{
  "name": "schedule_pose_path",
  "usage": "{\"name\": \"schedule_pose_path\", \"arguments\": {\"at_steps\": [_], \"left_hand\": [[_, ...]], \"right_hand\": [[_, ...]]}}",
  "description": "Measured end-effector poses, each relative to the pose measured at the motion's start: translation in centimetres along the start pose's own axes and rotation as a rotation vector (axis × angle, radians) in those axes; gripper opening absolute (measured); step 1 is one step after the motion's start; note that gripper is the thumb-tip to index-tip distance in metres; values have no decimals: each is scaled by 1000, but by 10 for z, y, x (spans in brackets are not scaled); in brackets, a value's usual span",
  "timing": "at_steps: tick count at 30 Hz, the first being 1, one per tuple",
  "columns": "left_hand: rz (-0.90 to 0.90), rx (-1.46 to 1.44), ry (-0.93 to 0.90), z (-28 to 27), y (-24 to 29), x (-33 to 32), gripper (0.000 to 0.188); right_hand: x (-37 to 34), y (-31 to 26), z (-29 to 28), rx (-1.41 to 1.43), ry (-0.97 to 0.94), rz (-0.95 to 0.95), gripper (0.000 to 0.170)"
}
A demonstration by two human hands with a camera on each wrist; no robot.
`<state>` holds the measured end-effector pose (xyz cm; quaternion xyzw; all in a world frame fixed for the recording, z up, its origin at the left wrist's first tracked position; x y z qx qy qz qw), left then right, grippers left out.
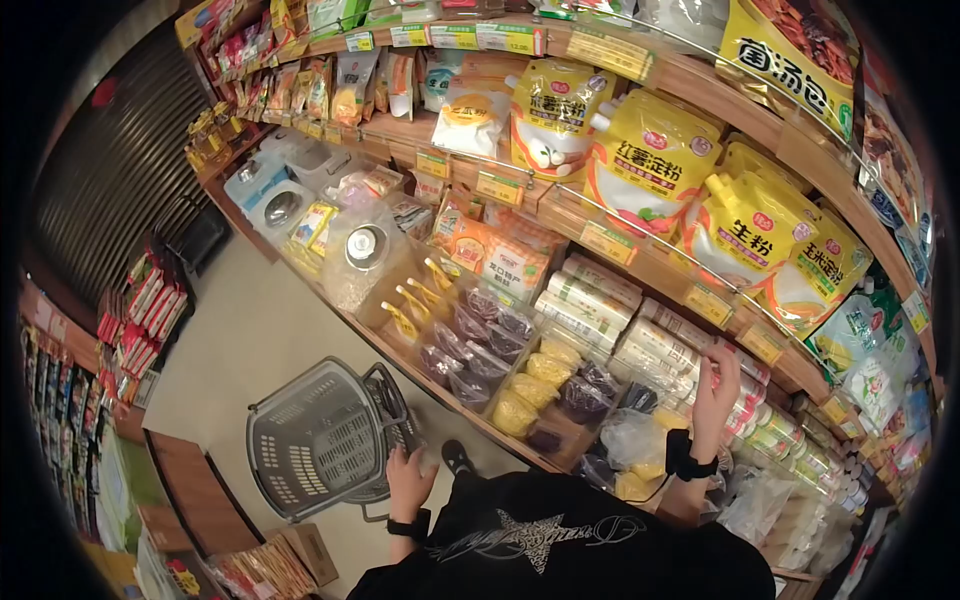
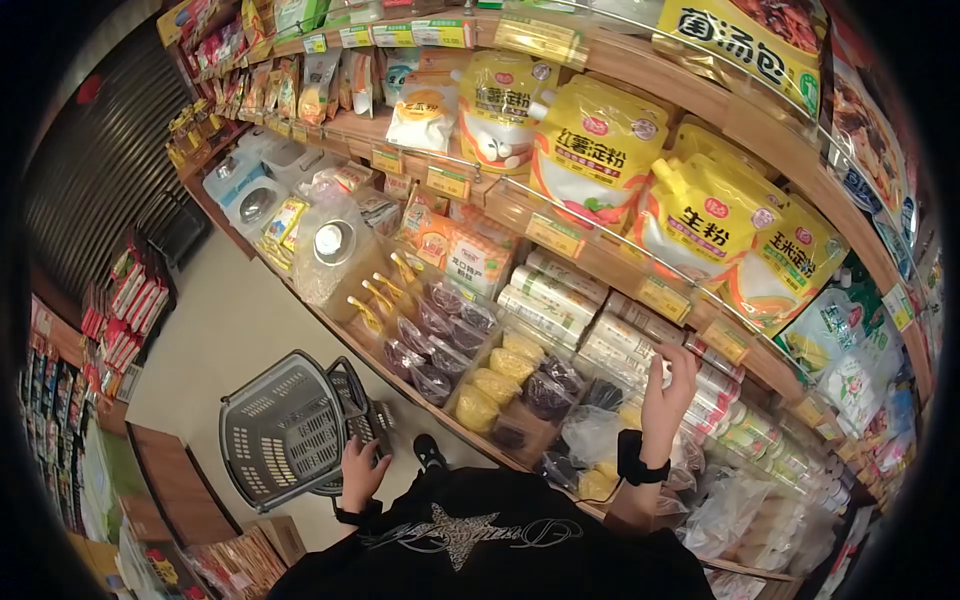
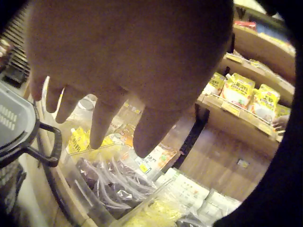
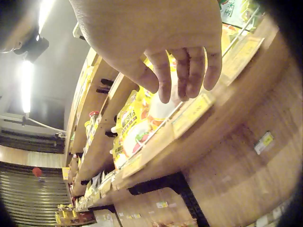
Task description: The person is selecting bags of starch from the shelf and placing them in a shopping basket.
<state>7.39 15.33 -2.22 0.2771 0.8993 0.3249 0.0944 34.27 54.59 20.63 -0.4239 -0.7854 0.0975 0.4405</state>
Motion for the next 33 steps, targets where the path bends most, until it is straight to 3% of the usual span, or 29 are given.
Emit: {"name": "schedule_pose_path", "arguments": {"at_steps": [4, 12, 15, 19, 21, 23, 25, 30, 33], "left_hand": [[-110, 202, -80, -1, -52, 39, 51], [37, 90, -63, -50, -87, 129, 48], [-22, 114, -205, -52, -113, 143, 48], [-164, 57, -555, -29, -164, 151, 52], [-116, 3, -621, -1, -210, 152, 55], [-111, -11, -662, 1, -216, 159, 58], [-159, 25, -683, -27, -184, 162, 60], [29, 51, -618, -31, -204, 178, 57], [27, -36, -657, -36, -211, 182, 57]], "right_hand": [[6, -47, 17, 21, 73, -16, 9], [-22, -92, 76, -53, 16, 100, 8], [-25, -129, 95, -78, 40, 76, 8], [-25, -177, 111, -36, 49, 86, 9], [-28, -191, 118, -75, 45, 78, 9], [-30, -201, 123, -116, 39, 44, 9], [-35, -205, 124, -121, 36, 75, 9], [-56, -201, 134, -142, 7, 129, 10], [-65, -198, 143, -152, -26, 134, 10]]}}
Point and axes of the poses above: each hand's wrist, its own x-axis towards the middle knuckle, its own z-axis out of the palm, y = z × x, the point moved 7 cm from there along x, towards the middle knuckle, and after that the axes turned 12 degrees about -x, right-handed, at the moved point
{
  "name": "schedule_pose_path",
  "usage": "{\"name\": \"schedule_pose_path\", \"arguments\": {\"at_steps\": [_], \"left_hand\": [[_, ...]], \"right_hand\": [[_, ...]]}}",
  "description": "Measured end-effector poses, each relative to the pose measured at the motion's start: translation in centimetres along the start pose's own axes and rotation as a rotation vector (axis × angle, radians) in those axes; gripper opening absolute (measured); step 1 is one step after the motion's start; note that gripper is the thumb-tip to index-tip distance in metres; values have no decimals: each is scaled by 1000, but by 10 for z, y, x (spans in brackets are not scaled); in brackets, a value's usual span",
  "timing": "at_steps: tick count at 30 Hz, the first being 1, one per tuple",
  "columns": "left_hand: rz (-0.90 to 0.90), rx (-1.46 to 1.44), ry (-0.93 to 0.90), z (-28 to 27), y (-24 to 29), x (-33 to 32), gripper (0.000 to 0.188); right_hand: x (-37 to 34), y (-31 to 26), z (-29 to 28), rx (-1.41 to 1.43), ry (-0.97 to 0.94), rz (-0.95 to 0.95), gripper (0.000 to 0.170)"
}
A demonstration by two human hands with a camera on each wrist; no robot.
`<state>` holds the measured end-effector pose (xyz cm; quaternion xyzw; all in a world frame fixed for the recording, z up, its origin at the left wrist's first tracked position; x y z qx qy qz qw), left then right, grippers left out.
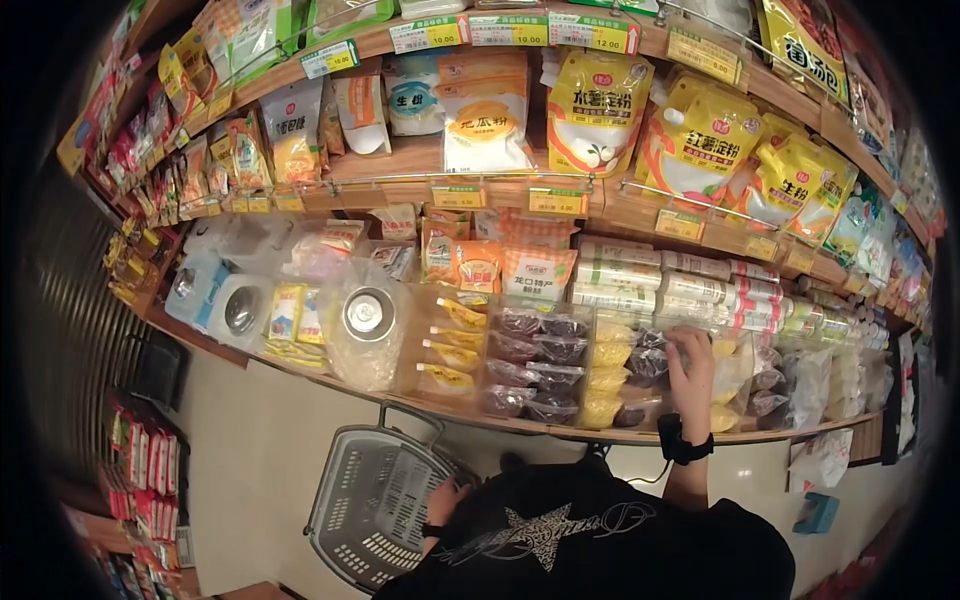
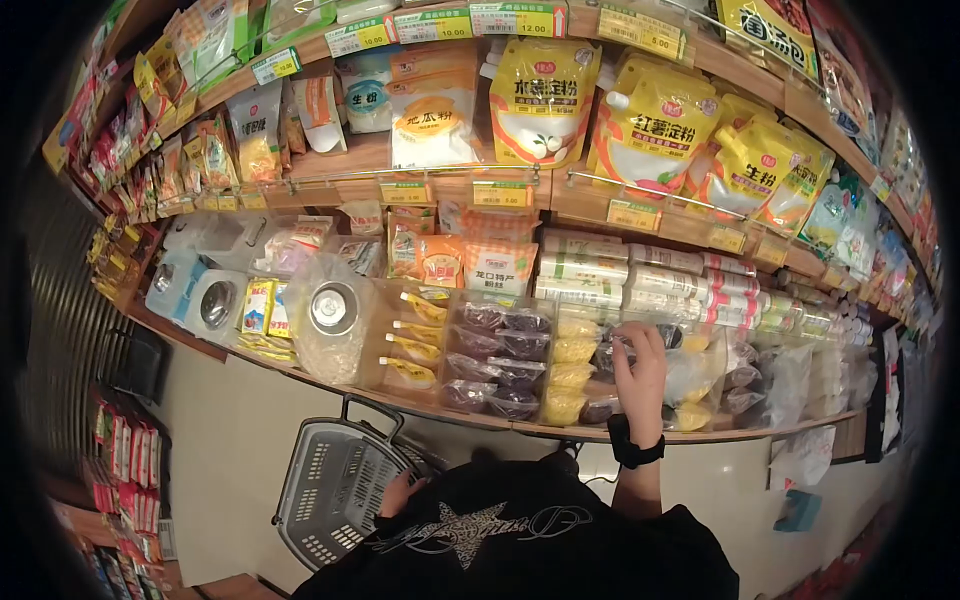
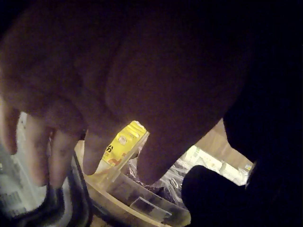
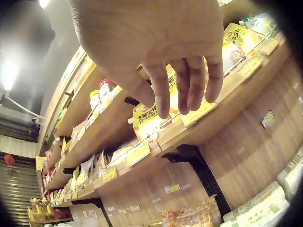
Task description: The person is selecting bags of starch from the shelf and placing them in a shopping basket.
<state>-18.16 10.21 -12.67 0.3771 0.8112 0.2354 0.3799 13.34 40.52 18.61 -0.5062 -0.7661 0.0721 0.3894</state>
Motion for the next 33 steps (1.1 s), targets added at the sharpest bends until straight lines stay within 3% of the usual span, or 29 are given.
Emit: {"name": "schedule_pose_path", "arguments": {"at_steps": [3, 6, 7, 11, 16, 17, 18, 20, 24, 26, 29, 30, 33], "left_hand": [[-9, -47, -113, 12, -19, 8, 53], [79, 91, -55, 14, -30, 17, 54], [-35, 95, -56, 10, -31, 16, 55], [-30, 26, -54, 6, -32, 21, 56], [-142, -19, -62, -2, 3, 16, 55], [-96, 108, 8, -3, 11, 18, 54], [-73, 225, 88, -7, 29, 20, 52], [132, 61, 179, -18, 91, 26, 49], [597, -412, -105, -48, 284, 30, 45], [789, -625, -269, -77, 391, 12, 49], [1047, -407, 11, -122, 500, 23, 53], [1135, -393, 120, -137, 530, 33, 55], [1119, -693, 330, -167, 566, 140, 61]], "right_hand": [[-3, 1, 7, -13, 7, 6, 10], [2, -5, 8, -23, 22, -11, 10], [4, -8, 9, -16, 19, -20, 11], [17, -17, 12, 12, -16, -50, 11], [49, -20, 13, 35, 4, -111, 13], [59, -21, 11, 36, 26, -128, 13], [70, -24, 10, 50, 39, -159, 13], [92, -27, 7, 73, 49, -218, 13], [144, -33, 20, 171, 31, -223, 31], [172, -50, 21, 74, 139, -381, 53], [213, -47, 47, 413, 41, -270, 70], [224, -41, 56, 409, 30, -245, 73], [248, -16, 89, 431, 78, -226, 81]]}}
Point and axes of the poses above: each hand's wrist, its own x-axis towards the middle knuckle, its own z-axis out of the palm, y = z × x, the point moved 7 cm from there along x, towards the middle knuckle, and after that the axes turned 12 degrees about -x, right-handed, at the moved point
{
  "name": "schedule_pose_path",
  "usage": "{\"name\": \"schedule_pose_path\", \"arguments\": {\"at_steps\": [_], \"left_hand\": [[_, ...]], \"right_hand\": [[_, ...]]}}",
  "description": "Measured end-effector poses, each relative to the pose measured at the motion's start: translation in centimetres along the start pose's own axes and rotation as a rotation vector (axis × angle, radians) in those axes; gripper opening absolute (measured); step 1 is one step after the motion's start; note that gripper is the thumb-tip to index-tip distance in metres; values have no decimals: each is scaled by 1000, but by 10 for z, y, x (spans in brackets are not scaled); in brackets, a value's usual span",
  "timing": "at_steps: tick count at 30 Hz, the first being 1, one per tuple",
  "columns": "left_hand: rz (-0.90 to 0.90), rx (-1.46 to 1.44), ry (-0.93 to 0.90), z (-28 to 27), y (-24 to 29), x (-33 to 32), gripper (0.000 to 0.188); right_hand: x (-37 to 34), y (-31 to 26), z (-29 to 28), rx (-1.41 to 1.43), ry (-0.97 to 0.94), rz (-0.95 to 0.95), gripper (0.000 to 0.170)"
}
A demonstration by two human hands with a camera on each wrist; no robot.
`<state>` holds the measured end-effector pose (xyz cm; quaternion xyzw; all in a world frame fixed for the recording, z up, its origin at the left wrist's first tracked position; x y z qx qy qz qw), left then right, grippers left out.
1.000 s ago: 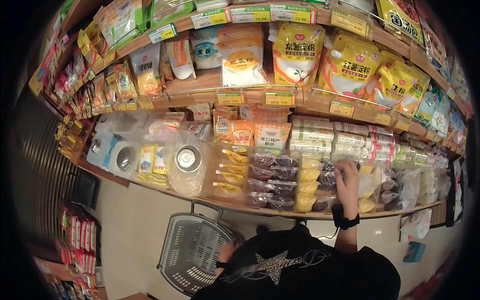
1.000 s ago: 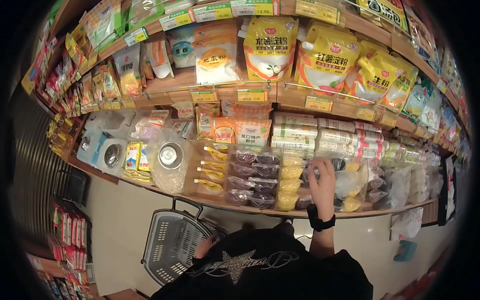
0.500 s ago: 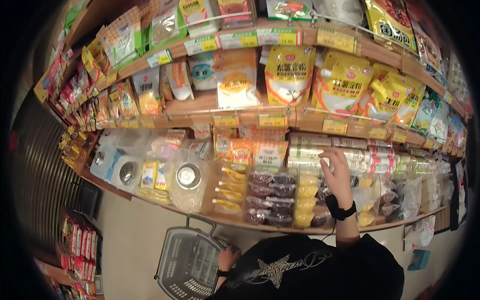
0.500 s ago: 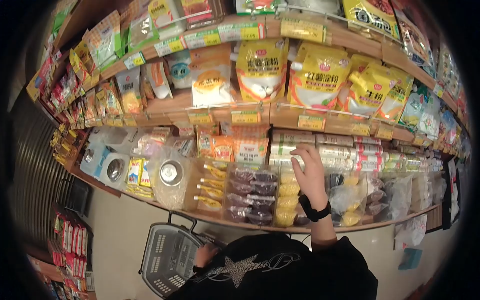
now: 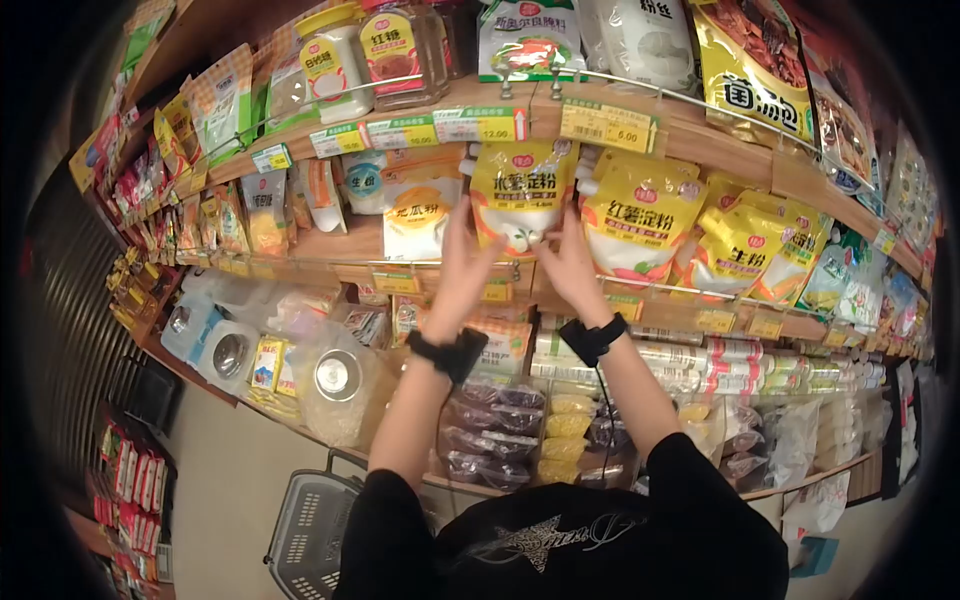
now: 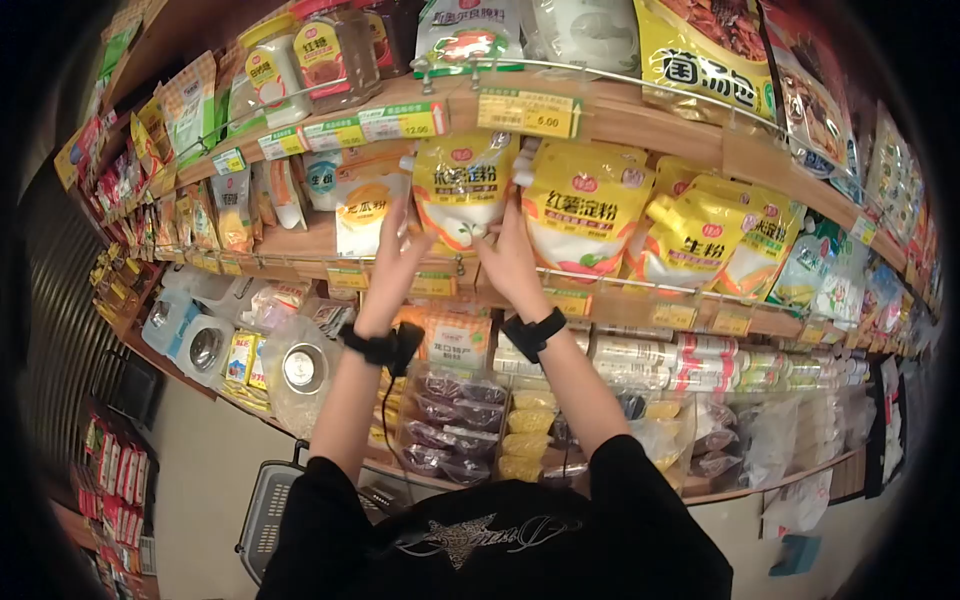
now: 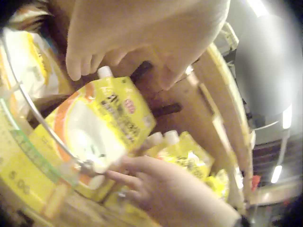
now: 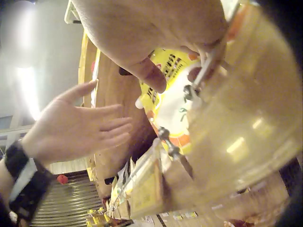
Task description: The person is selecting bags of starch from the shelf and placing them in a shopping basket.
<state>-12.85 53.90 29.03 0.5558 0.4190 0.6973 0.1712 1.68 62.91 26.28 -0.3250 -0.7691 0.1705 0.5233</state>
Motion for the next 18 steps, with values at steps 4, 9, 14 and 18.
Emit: {"name": "schedule_pose_path", "arguments": {"at_steps": [4, 9, 14, 18], "left_hand": [[-20, -228, -46, 5, -61, 44, 54], [-113, -210, 29, 6, -75, 35, 42], [-420, -85, -99, -6, -74, 22, 22], [-28, 12, -110, -16, -44, 6, 13]], "right_hand": [[0, 5, -4, 152, -114, 110, 82], [-5, 6, -7, 133, -155, 59, 79], [-10, 0, -12, 30, -118, 49, 68], [-15, -2, -11, 70, -25, 18, 49]]}}
Point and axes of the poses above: each hand's wrist, its own x-axis towards the middle knuckle, its own z-axis out of the palm, y = z × x, the point moved 7 cm from there along x, towards the middle knuckle, and after that the axes turned 12 degrees about -x, right-handed, at the moved point
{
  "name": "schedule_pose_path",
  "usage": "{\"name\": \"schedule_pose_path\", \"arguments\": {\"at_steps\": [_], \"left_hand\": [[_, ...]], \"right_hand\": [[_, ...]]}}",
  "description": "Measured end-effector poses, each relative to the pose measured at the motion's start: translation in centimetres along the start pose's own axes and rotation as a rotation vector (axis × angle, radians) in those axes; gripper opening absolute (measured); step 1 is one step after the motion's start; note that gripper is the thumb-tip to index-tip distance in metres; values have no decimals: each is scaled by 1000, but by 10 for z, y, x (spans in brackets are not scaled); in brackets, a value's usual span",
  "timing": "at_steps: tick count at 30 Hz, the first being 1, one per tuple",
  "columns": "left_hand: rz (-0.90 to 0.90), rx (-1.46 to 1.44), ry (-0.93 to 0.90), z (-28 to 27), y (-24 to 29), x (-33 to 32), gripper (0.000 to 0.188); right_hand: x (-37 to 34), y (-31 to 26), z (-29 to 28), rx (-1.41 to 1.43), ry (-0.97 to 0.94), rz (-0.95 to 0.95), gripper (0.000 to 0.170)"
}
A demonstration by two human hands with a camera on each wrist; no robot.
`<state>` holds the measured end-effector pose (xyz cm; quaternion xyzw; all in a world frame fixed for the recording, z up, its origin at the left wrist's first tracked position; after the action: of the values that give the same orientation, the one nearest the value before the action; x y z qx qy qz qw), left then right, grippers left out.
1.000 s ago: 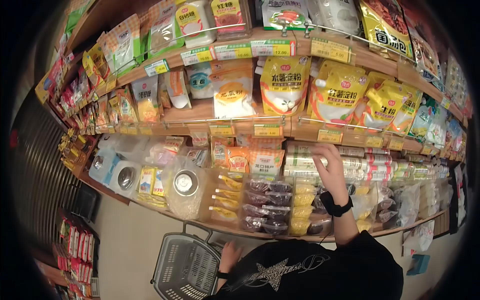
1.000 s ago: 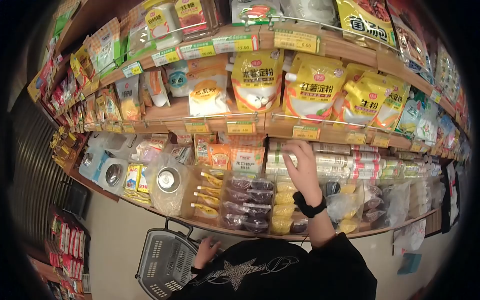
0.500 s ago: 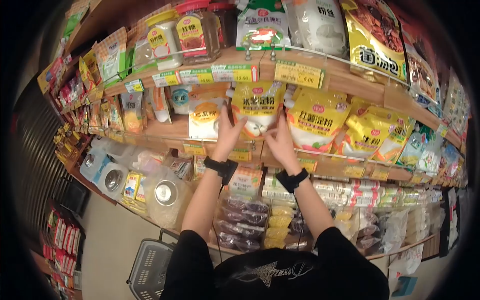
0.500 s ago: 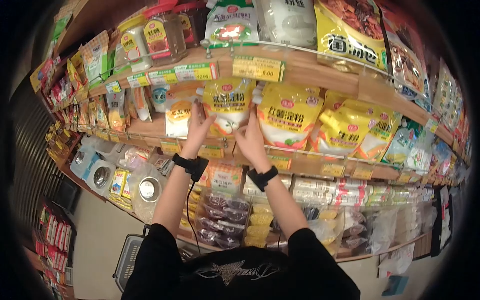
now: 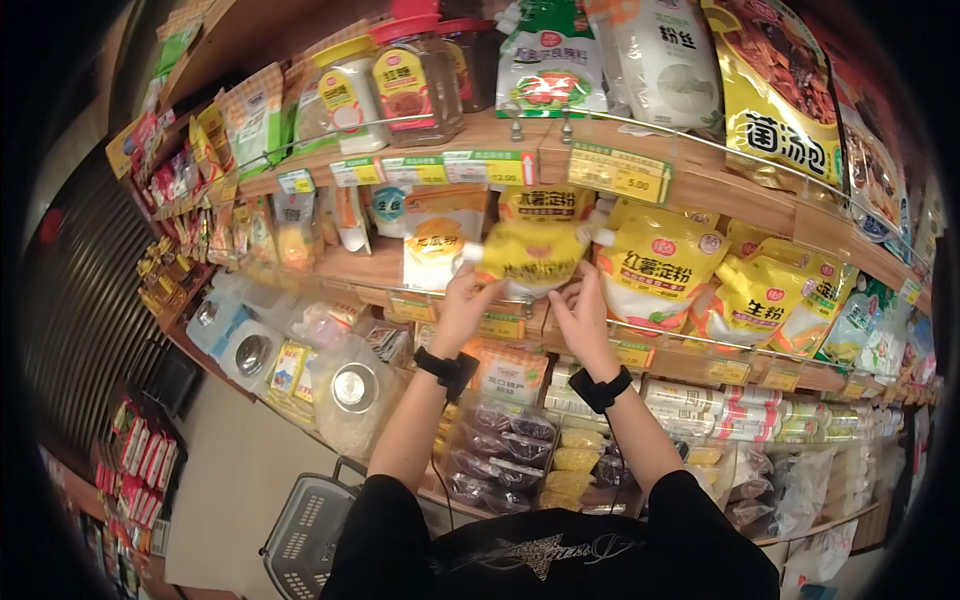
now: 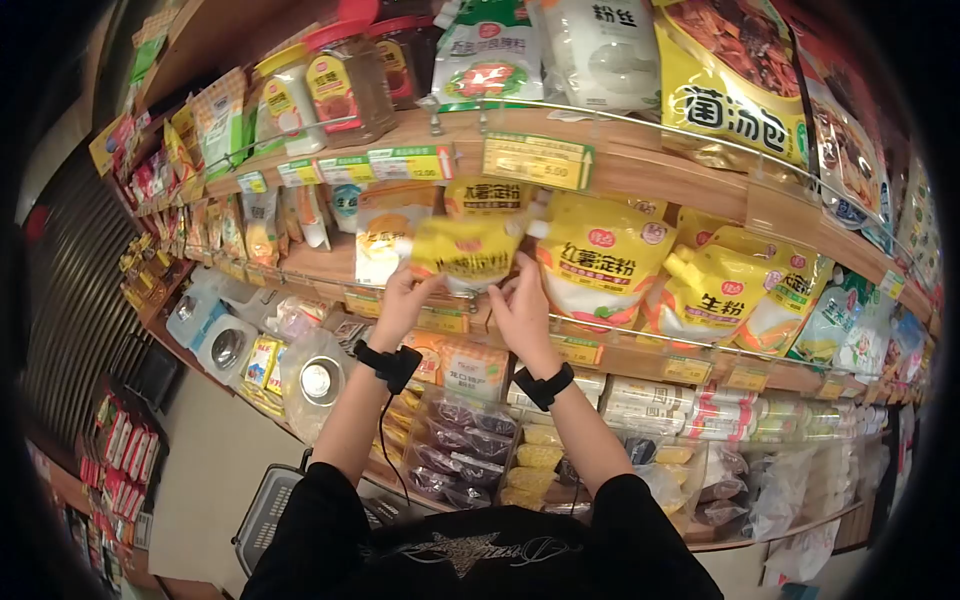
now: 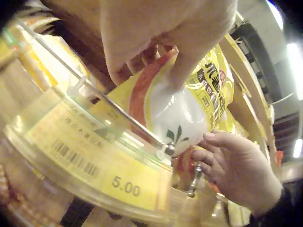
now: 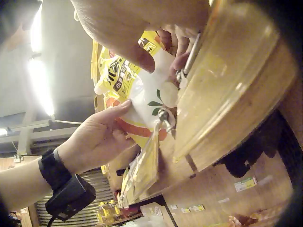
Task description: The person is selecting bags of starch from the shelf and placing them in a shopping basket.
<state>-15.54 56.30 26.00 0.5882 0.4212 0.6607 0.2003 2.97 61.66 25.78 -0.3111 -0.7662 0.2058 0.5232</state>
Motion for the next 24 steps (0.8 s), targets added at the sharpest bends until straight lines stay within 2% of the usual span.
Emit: {"name": "schedule_pose_path", "arguments": {"at_steps": [1, 2, 3, 4, 5, 6, 7, 8, 9, 10, 11, 13, 14, 17, 18, 21, 22, 24], "left_hand": [[1, -23, 1, 1, 11, -7, 14], [7, -46, 4, 4, 27, -13, 16], [15, -70, 10, 3, 38, -19, 19], [134, -52, 6, 1, 49, -26, 29], [95, -70, 31, -5, 55, -35, 29], [54, -90, 58, -8, 71, -47, 29], [10, -110, 86, -13, 83, -62, 29], [48, -59, 122, -20, 93, -78, 27], [2, -61, 188, -33, 83, -99, 20], [-67, -81, 246, -44, 82, -122, 18], [-136, -104, 308, -54, 81, -144, 16], [-154, -264, 439, -71, 72, -183, 17], [-157, -347, 509, -78, 66, -204, 18], [-294, -690, 771, -91, 43, -277, 23], [-341, -768, 826, -94, 33, -305, 28], [-483, -614, 847, -100, 25, -384, 37], [-522, -545, 831, -103, 30, -403, 54], [-617, -492, 859, -107, 27, -451, 66]], "right_hand": [[-1, -6, 1, 18, 12, -12, 47], [-4, -18, -1, 159, 16, -30, 38], [-8, -29, -2, 147, 34, -61, 36], [-15, -38, -3, 135, 49, -91, 34], [-21, -48, -5, 123, 64, -121, 32], [-28, -57, -4, 295, 57, -69, 29], [-35, -69, -4, 188, 25, -133, 30], [-42, -77, -4, 84, -7, -198, 31], [-49, -85, -2, -17, -42, -264, 32], [-56, -95, 3, -119, -76, -361, 43], [-63, -100, 15, -89, -164, -392, 47], [-83, -108, 42, -29, -353, -456, 54], [-99, -105, 66, 209, -643, -174, 60], [-162, -93, 129, 326, -1047, -30, 57], [-187, -92, 147, 479, -1195, 123, 48], [-270, -81, 194, 665, -1504, 326, 39], [-294, -84, 204, 669, -1597, 371, 35], [-330, -95, 220, 627, -1689, 436, 29]]}}
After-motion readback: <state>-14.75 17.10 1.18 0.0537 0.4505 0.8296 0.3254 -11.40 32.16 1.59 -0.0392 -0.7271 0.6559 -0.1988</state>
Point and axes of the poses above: each hand's wrist, its own x-axis towards the middle knuckle, its own z-axis out of the palm, y = z × x, the point moved 7 cm from there along x, towards the middle knuckle, and after that the axes turned 12 degrees about -x, right-handed, at the moved point
